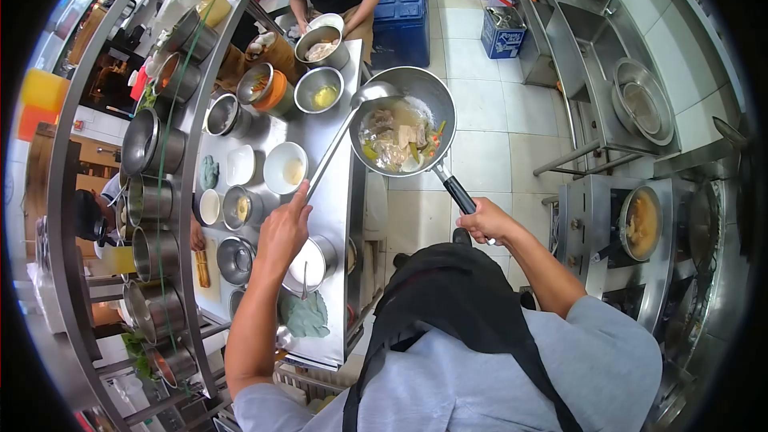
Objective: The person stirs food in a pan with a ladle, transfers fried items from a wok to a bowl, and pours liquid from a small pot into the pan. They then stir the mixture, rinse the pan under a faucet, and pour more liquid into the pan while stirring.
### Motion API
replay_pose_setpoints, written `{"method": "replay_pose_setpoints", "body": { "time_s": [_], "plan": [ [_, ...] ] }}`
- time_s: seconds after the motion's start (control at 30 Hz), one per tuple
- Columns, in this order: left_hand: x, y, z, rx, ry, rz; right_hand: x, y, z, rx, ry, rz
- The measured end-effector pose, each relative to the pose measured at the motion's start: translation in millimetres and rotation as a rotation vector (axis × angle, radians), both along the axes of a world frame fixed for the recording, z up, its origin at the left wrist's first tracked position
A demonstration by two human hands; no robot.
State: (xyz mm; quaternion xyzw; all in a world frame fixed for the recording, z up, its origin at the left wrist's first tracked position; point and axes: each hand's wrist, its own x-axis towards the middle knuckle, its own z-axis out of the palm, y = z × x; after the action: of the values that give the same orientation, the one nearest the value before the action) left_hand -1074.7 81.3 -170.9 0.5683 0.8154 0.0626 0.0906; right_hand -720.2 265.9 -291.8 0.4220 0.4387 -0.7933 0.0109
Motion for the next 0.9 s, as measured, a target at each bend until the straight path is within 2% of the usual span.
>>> {"method": "replay_pose_setpoints", "body": {
  "time_s": [0.1, 0.13, 0.17, 0.23, 0.37, 0.4, 0.47, 0.5, 0.57, 0.6, 0.7, 0.9],
  "plan": [
    [-7.3, -3.9, 1.3, -0.131, -0.115, 0.052, -7.7, 3.5, 0.6, -0.062, 0.068, -0.028],
    [-11.1, -6.7, -0.9, -0.037, -0.088, -0.074, -11.6, 3.4, 0.1, -0.063, 0.075, -0.040],
    [-11.9, -11.2, -1.9, -0.039, -0.083, -0.086, -17.7, 2.3, -0.8, -0.031, 0.064, -0.050],
    [10.8, -6.9, 24.7, -0.305, -0.664, 0.288, -26.6, -1.6, -4.1, 0.002, 0.054, -0.070],
    [30.5, -19.7, 8.2, -0.348, -1.328, 0.631, -40.5, -2.1, -9.9, -0.010, 0.008, -0.094],
    [37.6, -20.4, 6.3, -0.349, -1.328, 0.625, -41.6, -3.9, -10.1, -0.005, 0.003, -0.094],
    [50.1, -23.6, 1.6, -0.295, -1.809, 0.713, -40.0, -7.7, -7.1, 0.019, -0.014, -0.079],
    [54.5, -25.9, -1.7, -0.291, -1.814, 0.712, -36.3, -9.5, -11.2, 0.023, -0.017, -0.075],
    [60.0, -31.6, -11.4, -0.184, -2.145, 0.822, -25.5, -9.9, -23.9, 0.044, 0.006, -0.041],
    [62.2, -35.3, -14.2, -0.139, -2.229, 0.854, -21.2, -9.4, -16.7, 0.008, -0.003, -0.043],
    [70.2, -48.5, -13.2, -0.065, -2.256, 0.831, -8.7, -9.9, -10.5, -0.014, 0.018, -0.046],
    [67.2, -74.9, 23.2, 0.066, -2.200, 0.871, -19.0, -13.2, 7.3, -0.043, 0.041, 0.066]
  ]
}}
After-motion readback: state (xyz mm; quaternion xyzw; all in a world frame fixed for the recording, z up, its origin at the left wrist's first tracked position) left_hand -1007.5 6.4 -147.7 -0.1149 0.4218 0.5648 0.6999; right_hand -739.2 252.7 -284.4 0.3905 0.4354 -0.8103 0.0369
